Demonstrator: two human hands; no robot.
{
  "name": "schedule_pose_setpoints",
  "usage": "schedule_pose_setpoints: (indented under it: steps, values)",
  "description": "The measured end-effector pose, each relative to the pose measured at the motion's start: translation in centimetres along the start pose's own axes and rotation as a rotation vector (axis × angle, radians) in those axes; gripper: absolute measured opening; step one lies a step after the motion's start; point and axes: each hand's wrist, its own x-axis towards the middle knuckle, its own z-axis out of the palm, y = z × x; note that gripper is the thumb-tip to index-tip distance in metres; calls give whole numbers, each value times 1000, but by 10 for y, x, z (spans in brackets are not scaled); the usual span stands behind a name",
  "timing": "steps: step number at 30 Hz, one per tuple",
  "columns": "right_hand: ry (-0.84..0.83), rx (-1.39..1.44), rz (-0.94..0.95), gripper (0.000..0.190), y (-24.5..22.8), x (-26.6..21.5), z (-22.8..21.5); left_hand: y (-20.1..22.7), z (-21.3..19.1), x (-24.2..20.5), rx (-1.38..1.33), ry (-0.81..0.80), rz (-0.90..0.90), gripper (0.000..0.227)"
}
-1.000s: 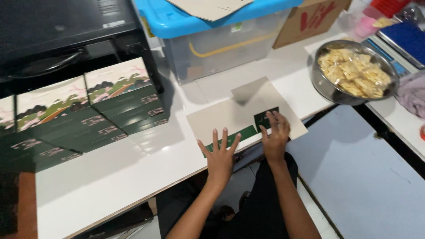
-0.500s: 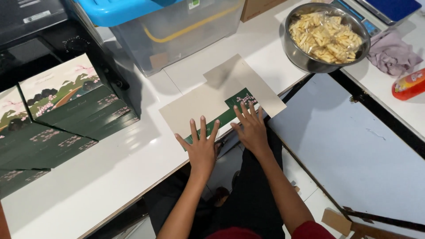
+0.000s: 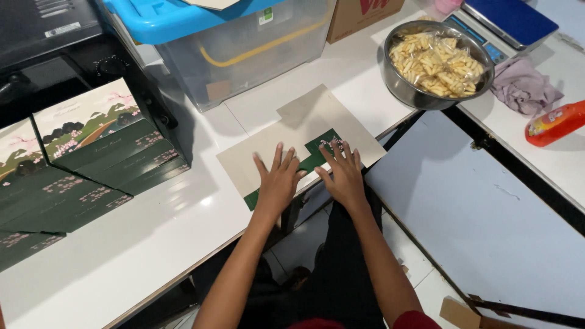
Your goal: Assembling cardboard boxes by folding and tucking flaps from flat templates.
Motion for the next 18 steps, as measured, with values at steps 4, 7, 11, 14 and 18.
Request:
schedule_pose_setpoints:
  steps: [4,7,11,14,18]
  values:
    - [-29,28,-26,54,21,14,3,-2,4,34,72,-180,154,54]
    - [-49,64,-34,50,35,15,2,4,-6,52,127,-211,247,63]
    - [-125,176,-72,59,21,7,-41,-3,12,73,128,-250,326,69]
    - [-319,152,-101,81,22,10,-70,-5,2,74,120,-306,371,68]
    - [-188,-71,-102,45,65,19,-67,-3,-9,70,93,-340,382,64]
